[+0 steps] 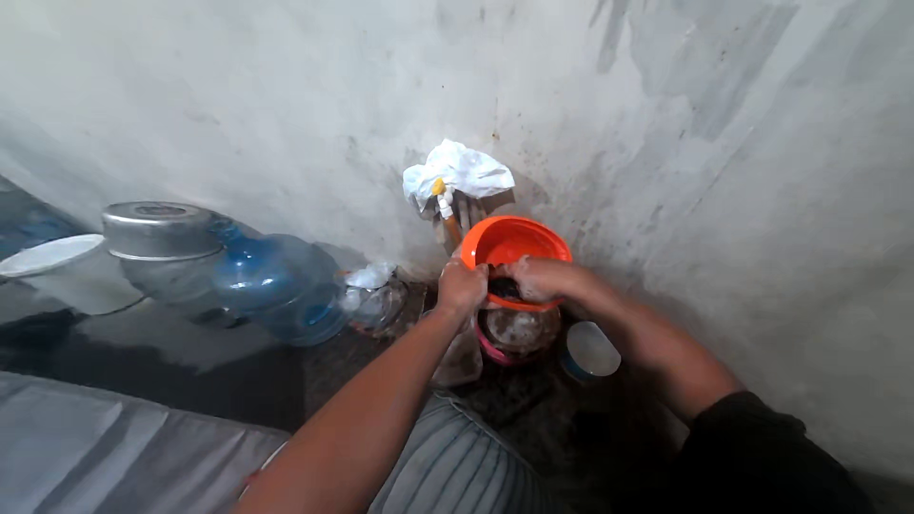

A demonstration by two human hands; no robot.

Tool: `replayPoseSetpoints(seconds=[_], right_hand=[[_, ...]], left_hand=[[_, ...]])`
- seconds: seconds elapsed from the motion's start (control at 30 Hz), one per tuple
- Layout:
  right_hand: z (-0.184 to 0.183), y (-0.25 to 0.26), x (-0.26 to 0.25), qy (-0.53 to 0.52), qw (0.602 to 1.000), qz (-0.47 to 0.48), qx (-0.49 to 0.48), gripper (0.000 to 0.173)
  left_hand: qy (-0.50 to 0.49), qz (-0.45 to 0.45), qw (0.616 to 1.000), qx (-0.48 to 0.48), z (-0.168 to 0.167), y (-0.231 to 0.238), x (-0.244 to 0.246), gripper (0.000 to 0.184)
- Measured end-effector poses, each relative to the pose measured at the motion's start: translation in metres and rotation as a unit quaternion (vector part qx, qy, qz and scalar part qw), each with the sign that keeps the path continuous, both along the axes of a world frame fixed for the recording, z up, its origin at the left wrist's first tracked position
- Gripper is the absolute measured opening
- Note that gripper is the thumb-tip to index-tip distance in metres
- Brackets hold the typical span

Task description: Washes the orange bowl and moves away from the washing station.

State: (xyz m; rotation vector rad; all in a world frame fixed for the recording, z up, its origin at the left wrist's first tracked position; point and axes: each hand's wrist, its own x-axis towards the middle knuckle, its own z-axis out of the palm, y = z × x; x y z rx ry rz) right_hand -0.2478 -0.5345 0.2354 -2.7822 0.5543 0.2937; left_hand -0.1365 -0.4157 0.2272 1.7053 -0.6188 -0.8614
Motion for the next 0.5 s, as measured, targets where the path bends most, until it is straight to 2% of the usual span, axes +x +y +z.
replayPoseSetpoints(seconds=[0.1,0.2,0.27,0.33,0.4,0.47,0.5], right_hand=[[-0.004,0.000,0.004,-0.089,0.980,-0.114,-0.136,0.033],[-0.019,-0.011,0.005,-0.181,0.956,-0.135,-0.185,0.034],[-0.033,-0.023,0.002,-0.243,0.949,-0.083,-0.185,0.024],[-0.045,-0.035,-0.003,-0.248,0.957,-0.021,-0.146,0.019],[-0.050,-0.041,-0.010,-0.184,0.979,0.003,-0.083,0.031],[-0.057,-0.039,-0.016,-0.158,0.983,-0.041,-0.079,0.039],[-0.059,-0.033,-0.016,-0.185,0.977,-0.073,-0.081,0.043]], left_hand=[[0.011,0.004,1.000,-0.006,0.003,-0.001,-0.001,0.051],[0.024,0.010,1.000,-0.013,0.004,-0.001,-0.001,0.053],[0.031,0.012,0.999,-0.017,0.003,-0.001,0.000,0.052],[0.024,0.013,0.999,-0.024,0.002,-0.001,0.002,0.053],[-0.002,0.016,0.999,-0.038,0.003,0.001,0.004,0.055],[-0.039,0.021,0.997,-0.057,0.002,0.001,0.005,0.056],[-0.051,0.024,0.996,-0.067,0.003,0.000,0.004,0.054]])
